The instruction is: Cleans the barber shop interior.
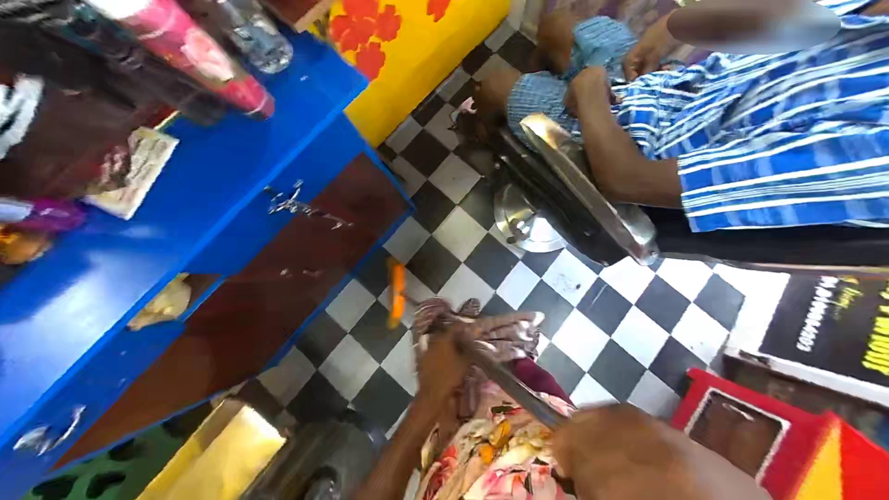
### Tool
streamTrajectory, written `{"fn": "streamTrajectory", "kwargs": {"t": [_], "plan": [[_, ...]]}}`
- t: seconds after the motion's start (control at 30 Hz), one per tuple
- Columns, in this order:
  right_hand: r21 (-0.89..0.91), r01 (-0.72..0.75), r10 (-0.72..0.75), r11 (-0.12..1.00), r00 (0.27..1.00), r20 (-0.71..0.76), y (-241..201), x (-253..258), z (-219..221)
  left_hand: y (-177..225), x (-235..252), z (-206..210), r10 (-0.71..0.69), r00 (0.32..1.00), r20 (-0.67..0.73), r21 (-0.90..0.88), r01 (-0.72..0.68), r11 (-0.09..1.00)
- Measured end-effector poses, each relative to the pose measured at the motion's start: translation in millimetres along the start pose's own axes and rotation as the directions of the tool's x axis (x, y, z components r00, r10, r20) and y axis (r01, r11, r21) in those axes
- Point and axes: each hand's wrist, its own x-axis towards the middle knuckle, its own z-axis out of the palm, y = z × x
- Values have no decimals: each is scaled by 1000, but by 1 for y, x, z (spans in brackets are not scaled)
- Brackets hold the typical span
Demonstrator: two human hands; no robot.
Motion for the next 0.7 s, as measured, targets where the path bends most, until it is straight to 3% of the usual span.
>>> {"fn": "streamTrajectory", "kwargs": {"t": [0.1,0.2,0.3,0.47,0.6,0.7], "plan": [[98,42,-41,994,999,-13,63,28,8,-51,57,-6,-11,999,-48,28,13,1000],[-45,55,-53,997,998,40,74,31,19,-50,102,3,124,990,70,52,-127,990],[-202,-10,18,979,999,38,45,16,22,-1,116,31,291,918,268,28,-309,950],[-380,-137,106,915,989,-100,12,-32,-10,116,130,105,496,723,482,6,-568,823],[-450,-270,219,851,962,-163,15,-74,-38,193,136,152,529,618,582,89,-695,713],[-471,-308,217,827,947,-237,28,-106,-54,222,140,177,669,451,591,99,-863,495]]}}
